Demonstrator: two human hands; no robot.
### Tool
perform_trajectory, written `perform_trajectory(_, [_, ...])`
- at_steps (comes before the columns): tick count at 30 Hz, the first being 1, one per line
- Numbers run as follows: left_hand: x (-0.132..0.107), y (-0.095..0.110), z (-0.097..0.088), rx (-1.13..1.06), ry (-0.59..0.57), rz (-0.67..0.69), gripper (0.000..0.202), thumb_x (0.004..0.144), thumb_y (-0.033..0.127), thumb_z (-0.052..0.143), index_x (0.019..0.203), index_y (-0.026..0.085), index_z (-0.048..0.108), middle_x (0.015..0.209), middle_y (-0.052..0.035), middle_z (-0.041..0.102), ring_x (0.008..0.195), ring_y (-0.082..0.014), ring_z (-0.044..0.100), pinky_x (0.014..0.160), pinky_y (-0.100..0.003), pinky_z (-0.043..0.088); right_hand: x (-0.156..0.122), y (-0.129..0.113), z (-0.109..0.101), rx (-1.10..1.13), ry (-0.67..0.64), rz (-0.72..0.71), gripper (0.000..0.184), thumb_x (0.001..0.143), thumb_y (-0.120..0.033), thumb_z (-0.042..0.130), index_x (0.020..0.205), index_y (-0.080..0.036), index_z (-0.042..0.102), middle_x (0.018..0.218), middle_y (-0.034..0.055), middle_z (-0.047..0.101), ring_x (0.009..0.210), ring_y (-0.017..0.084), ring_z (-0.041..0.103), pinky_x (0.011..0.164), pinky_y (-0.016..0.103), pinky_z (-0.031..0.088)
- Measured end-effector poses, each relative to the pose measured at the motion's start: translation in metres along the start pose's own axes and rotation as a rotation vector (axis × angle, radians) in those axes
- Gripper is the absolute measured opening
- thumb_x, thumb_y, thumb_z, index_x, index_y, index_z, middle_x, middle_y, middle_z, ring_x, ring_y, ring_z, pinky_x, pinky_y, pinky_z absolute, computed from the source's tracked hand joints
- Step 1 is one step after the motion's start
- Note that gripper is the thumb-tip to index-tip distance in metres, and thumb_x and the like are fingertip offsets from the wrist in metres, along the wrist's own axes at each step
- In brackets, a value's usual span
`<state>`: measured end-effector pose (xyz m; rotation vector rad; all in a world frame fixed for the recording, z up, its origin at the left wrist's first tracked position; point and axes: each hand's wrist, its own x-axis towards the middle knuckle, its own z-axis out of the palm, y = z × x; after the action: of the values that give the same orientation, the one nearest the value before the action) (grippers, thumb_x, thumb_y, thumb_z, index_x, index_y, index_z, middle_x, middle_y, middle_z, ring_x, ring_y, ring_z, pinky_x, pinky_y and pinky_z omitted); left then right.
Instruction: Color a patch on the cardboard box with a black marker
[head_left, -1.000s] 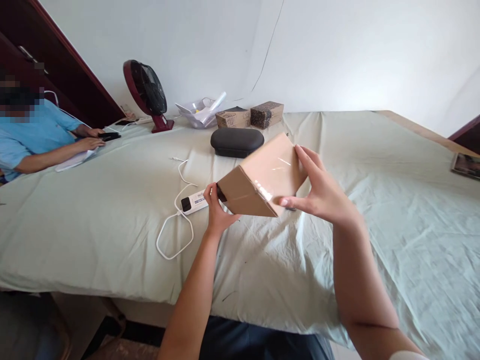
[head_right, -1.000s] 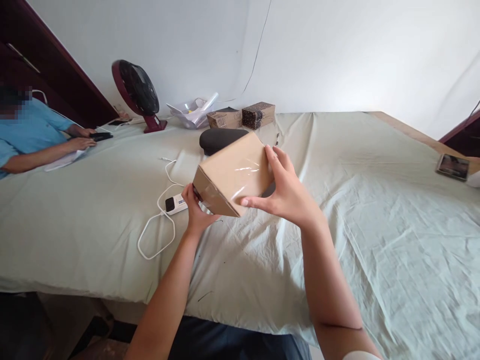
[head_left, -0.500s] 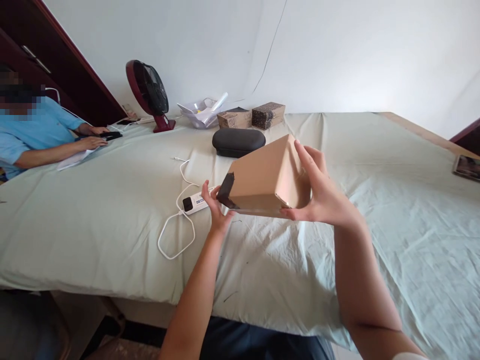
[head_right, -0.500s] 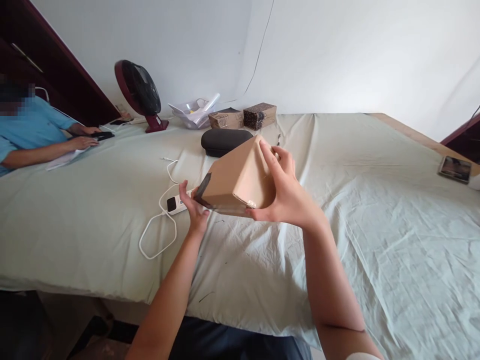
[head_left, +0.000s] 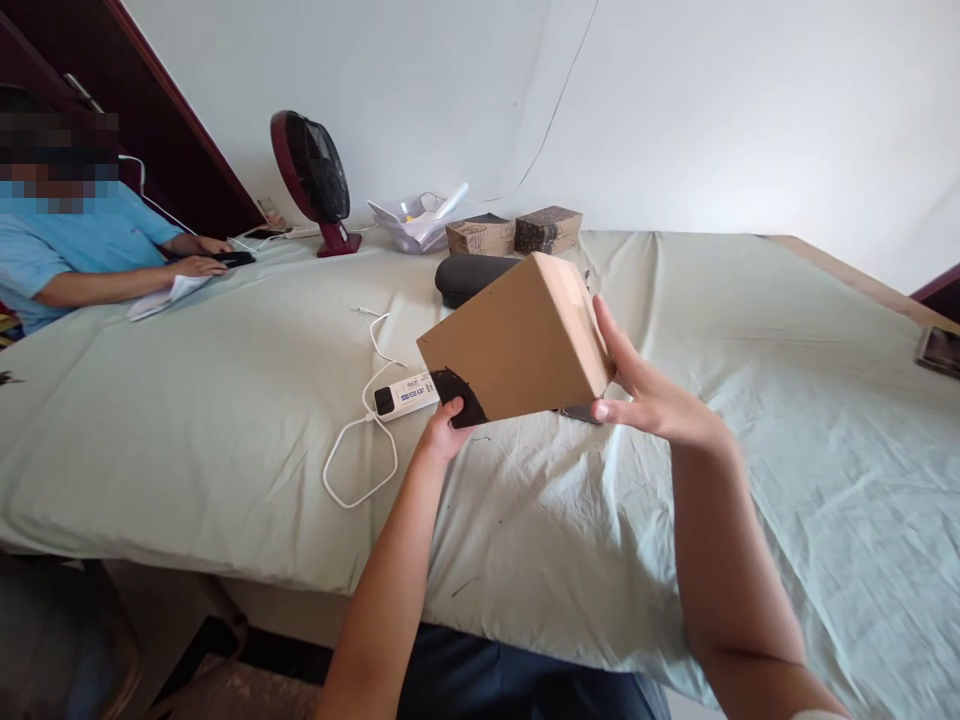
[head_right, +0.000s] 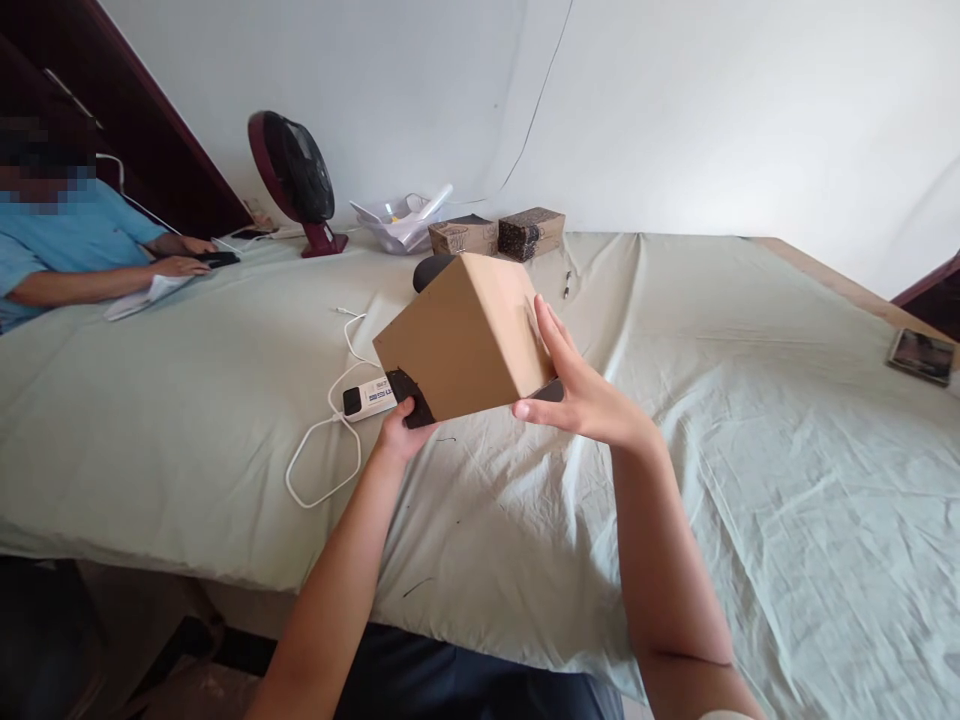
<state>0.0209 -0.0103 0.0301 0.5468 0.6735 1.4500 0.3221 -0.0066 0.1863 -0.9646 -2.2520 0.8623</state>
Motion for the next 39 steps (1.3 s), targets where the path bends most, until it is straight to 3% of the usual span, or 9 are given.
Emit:
perform_trajectory(5, [-0.001, 0.004, 0.000, 0.164, -0.020, 0.191, 0.096, 0.045, 0.039, 0.105, 0.133, 0.025, 0.069, 0.127, -0.0119, 0.080, 0.132, -0.0423, 0.070, 0.119, -0.062, 0.051, 0.007, -0.001, 0.008, 0.089, 0.097, 0.075, 0.132, 0.085, -0.076, 0.080, 0.176, -0.043, -0.009, 0.187, -0.0014, 0.004, 0.172, 0.044, 0.002, 0.137, 0.071, 0.014])
perform_trajectory(9, [-0.001, 0.003, 0.001, 0.228, -0.025, 0.217, 0.099, 0.042, 0.038, 0.105, 0.133, 0.025, 0.069, 0.131, -0.0115, 0.079, 0.137, -0.0429, 0.066, 0.124, -0.062, 0.047, 0.008, -0.001, 0.009, 0.144, 0.177, 0.077, 0.129, 0.084, -0.071, 0.083, 0.177, -0.044, -0.002, 0.185, 0.0011, 0.013, 0.170, 0.044, 0.013, 0.137, 0.068, 0.019])
perform_trajectory(13, [0.000, 0.002, -0.001, 0.277, -0.029, 0.205, 0.098, 0.041, 0.034, 0.103, 0.133, 0.024, 0.071, 0.134, -0.0118, 0.077, 0.140, -0.0432, 0.064, 0.127, -0.063, 0.043, 0.004, 0.000, 0.005, 0.146, 0.186, 0.125, 0.130, 0.086, -0.071, 0.081, 0.177, -0.040, -0.005, 0.185, 0.0052, 0.014, 0.168, 0.044, 0.023, 0.133, 0.069, 0.027])
perform_trajectory(21, [0.005, -0.003, -0.012, 0.321, -0.033, 0.187, 0.080, 0.043, 0.041, 0.106, 0.114, 0.020, 0.075, 0.117, -0.0111, 0.081, 0.130, -0.0405, 0.069, 0.121, -0.059, 0.047, 0.000, 0.001, 0.000, 0.045, 0.106, 0.022, 0.133, 0.086, -0.068, 0.082, 0.177, -0.038, -0.011, 0.187, 0.0019, -0.003, 0.173, 0.038, 0.006, 0.135, 0.064, 0.025])
perform_trajectory(27, [0.007, -0.004, -0.012, 0.316, 0.039, 0.217, 0.092, 0.036, 0.047, 0.108, 0.118, 0.021, 0.074, 0.121, -0.0115, 0.080, 0.130, -0.0412, 0.069, 0.114, -0.056, 0.052, 0.000, 0.002, 0.001, 0.009, 0.070, 0.013, 0.130, 0.089, -0.059, 0.081, 0.176, -0.039, -0.014, 0.187, 0.0015, -0.004, 0.173, 0.039, 0.005, 0.134, 0.065, 0.028])
perform_trajectory(39, [0.009, -0.010, -0.013, 0.340, 0.104, 0.303, 0.096, 0.032, 0.044, 0.108, 0.117, 0.023, 0.069, 0.119, -0.0107, 0.079, 0.127, -0.0391, 0.069, 0.110, -0.051, 0.053, 0.003, -0.001, 0.007, 0.032, 0.090, 0.024, 0.135, 0.084, -0.049, 0.086, 0.178, -0.035, -0.010, 0.187, 0.0065, -0.001, 0.173, 0.040, 0.007, 0.137, 0.066, 0.017])
